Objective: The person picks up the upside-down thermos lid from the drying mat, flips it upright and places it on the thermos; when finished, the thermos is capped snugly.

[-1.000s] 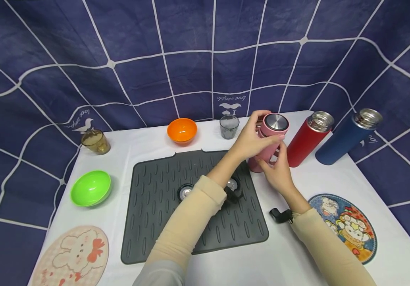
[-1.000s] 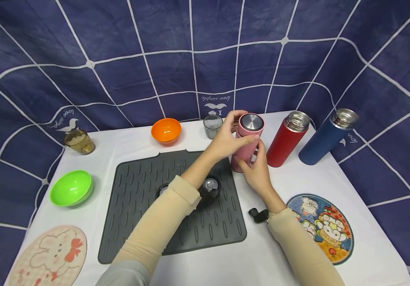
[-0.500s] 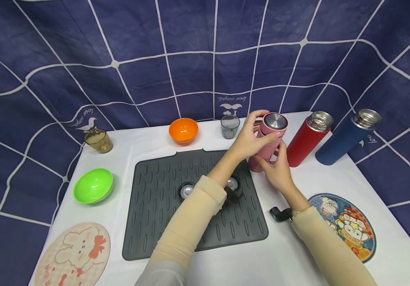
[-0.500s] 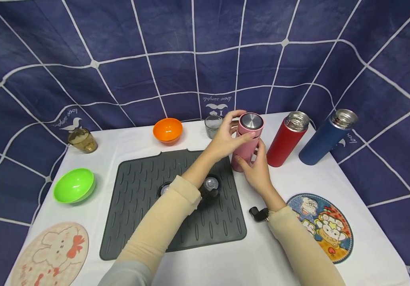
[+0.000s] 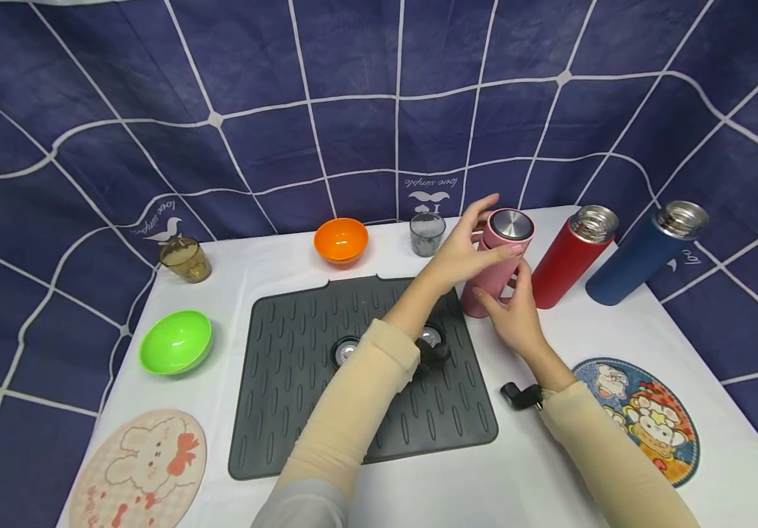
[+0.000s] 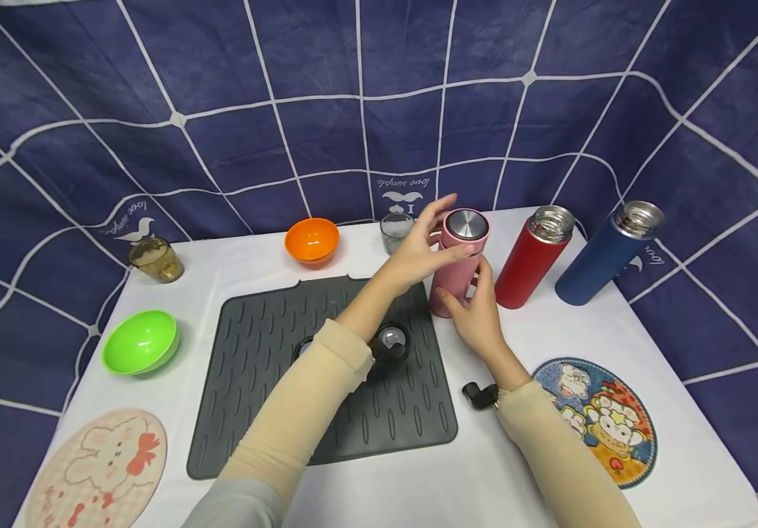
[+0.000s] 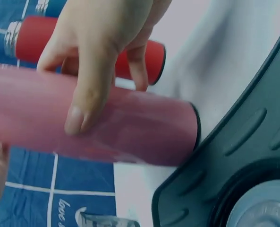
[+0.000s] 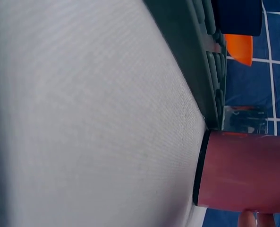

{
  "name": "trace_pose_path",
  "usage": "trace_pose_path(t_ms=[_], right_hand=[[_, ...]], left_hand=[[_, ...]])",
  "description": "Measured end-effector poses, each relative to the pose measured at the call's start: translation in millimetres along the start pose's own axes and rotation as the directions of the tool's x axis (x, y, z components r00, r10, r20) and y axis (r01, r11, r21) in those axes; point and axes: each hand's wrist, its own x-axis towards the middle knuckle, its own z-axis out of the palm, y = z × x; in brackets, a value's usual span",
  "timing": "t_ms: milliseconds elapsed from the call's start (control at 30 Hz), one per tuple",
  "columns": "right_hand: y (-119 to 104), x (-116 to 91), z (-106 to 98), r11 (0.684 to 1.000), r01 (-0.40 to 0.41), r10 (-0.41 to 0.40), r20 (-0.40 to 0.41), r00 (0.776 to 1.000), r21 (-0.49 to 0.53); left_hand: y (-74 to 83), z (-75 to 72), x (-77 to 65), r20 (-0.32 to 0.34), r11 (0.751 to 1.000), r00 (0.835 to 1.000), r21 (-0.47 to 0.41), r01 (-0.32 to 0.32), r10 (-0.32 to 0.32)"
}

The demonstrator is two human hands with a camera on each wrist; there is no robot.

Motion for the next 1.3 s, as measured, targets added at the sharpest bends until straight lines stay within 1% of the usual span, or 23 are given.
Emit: trace_pose_path(t_ms=[67, 133, 267, 300, 333, 367, 400, 467, 533, 600, 700, 767, 833, 900, 967, 1000, 1067, 1133, 1233, 1300], right_hand=[[-0.1, 0.0, -0.4, 1.0, -0.004, 0.004, -0.002, 1.0, 0.001], [0.0, 0.0, -0.5, 1.0, -0.007, 0.007, -0.005, 1.0, 0.002], [0.2, -0.1, -0.2, 1.0, 0.0, 0.0, -0.006, 1.0, 0.003], [0.2, -0.1, -0.2, 1.0, 0.002, -0.002, -0.006, 1.0, 0.003], [0.1, -0.1, -0.2, 1.0, 0.004, -0.004, -0.007, 1.0, 0.002], [0.0, -0.1, -0.2, 1.0, 0.005, -0.005, -0.008, 1.0, 0.004], [-0.1, -0.3, -0.2, 1.0, 0.004, -0.004, -0.007, 1.0, 0.004], [-0.4, -0.6, -0.3, 1.0, 0.0, 0.0, -0.004, 1.0, 0.011], [-0.6, -0.9, -0.1, 1.0, -0.006, 0.006, -0.002, 1.0, 0.013], [-0.6, -1.0, 0.2, 1.0, -0.009, 0.009, 0.001, 1.0, 0.012], [0.0, -0.6, 0.3, 1.0, -0.003, 0.003, 0.001, 1.0, -0.002], [0.5, 0.0, 0.1, 1.0, 0.006, -0.006, -0.001, 1.0, -0.004], [0.9, 0.1, -0.2, 1.0, 0.01, -0.01, -0.001, 1.0, -0.001], [1.3, 0.0, -0.3, 1.0, 0.006, -0.006, 0.001, 1.0, 0.004], [1.5, -0.4, -0.5, 1.0, -0.007, 0.007, 0.008, 1.0, 0.003], [1.7, -0.6, -0.6, 1.0, -0.014, 0.014, 0.01, 1.0, 0.001], [1.4, -0.6, -0.8, 1.0, -0.017, 0.017, 0.009, 1.0, 0.003], [0.7, -0.3, -0.7, 1.0, -0.012, 0.012, 0.002, 1.0, 0.015], [-0.8, 2.3, 1.0, 0.998, 0.019, -0.017, -0.034, 0.999, 0.065], [-0.8, 5.8, 4.1, 0.992, 0.048, -0.04, -0.067, 0.997, 0.12]], left_hand=[[-0.1, -1.7, 0.2, 0.023, 0.999, 1.0, -0.049, 0.0, 0.001], [0.6, -1.5, 0.4, 0.022, 0.998, 1.0, -0.055, 0.005, -0.004], [3.2, 2.3, 1.3, -0.018, 1.0, 1.0, 0.024, 0.012, -0.011], [4.0, 2.7, 1.6, -0.021, 0.999, 1.0, 0.045, 0.009, -0.008], [4.5, 2.8, 1.6, -0.014, 0.999, 1.0, 0.046, 0.013, -0.012], [4.5, 2.4, 1.5, 0.003, 0.999, 1.0, 0.036, 0.013, -0.013], [4.1, 1.9, 1.6, 0.028, 1.0, 1.0, 0.004, 0.013, -0.013], [3.8, 0.6, 1.1, 0.08, 0.996, 0.997, -0.081, 0.024, -0.018], [3.6, 0.7, 0.6, 0.102, 0.988, 0.994, -0.146, 0.043, -0.028], [3.1, 3.1, 0.9, 0.077, 0.99, 0.997, -0.14, 0.028, -0.017], [2.8, 6.7, 1.1, 0.003, 1.0, 1.0, -0.025, -0.015, 0.015], [1.5, 7.0, 1.5, -0.021, 0.999, 0.999, 0.027, -0.033, 0.033], [0.2, 4.7, 1.5, -0.006, 0.999, 0.999, 0.028, -0.045, 0.045], [-0.6, 1.8, 1.5, 0.023, 0.999, 0.999, 0.005, -0.045, 0.045], [-0.1, 0.2, 1.9, 0.04, 1.0, 0.999, -0.018, -0.021, 0.022], [0.7, 0.3, 2.3, 0.038, 1.0, 0.999, -0.021, -0.009, 0.01], [2.4, 2.5, 3.1, 0.001, 1.0, 1.0, -0.002, 0.014, -0.014], [3.9, 6.4, 3.7, -0.055, 0.999, 0.998, 0.023, 0.03, -0.029], [4.4, 13.1, 3.7, -0.136, 0.999, 0.991, 0.037, 0.023, -0.018], [4.5, 16.6, 3.2, -0.171, 0.999, 0.985, 0.041, 0.011, -0.004]])
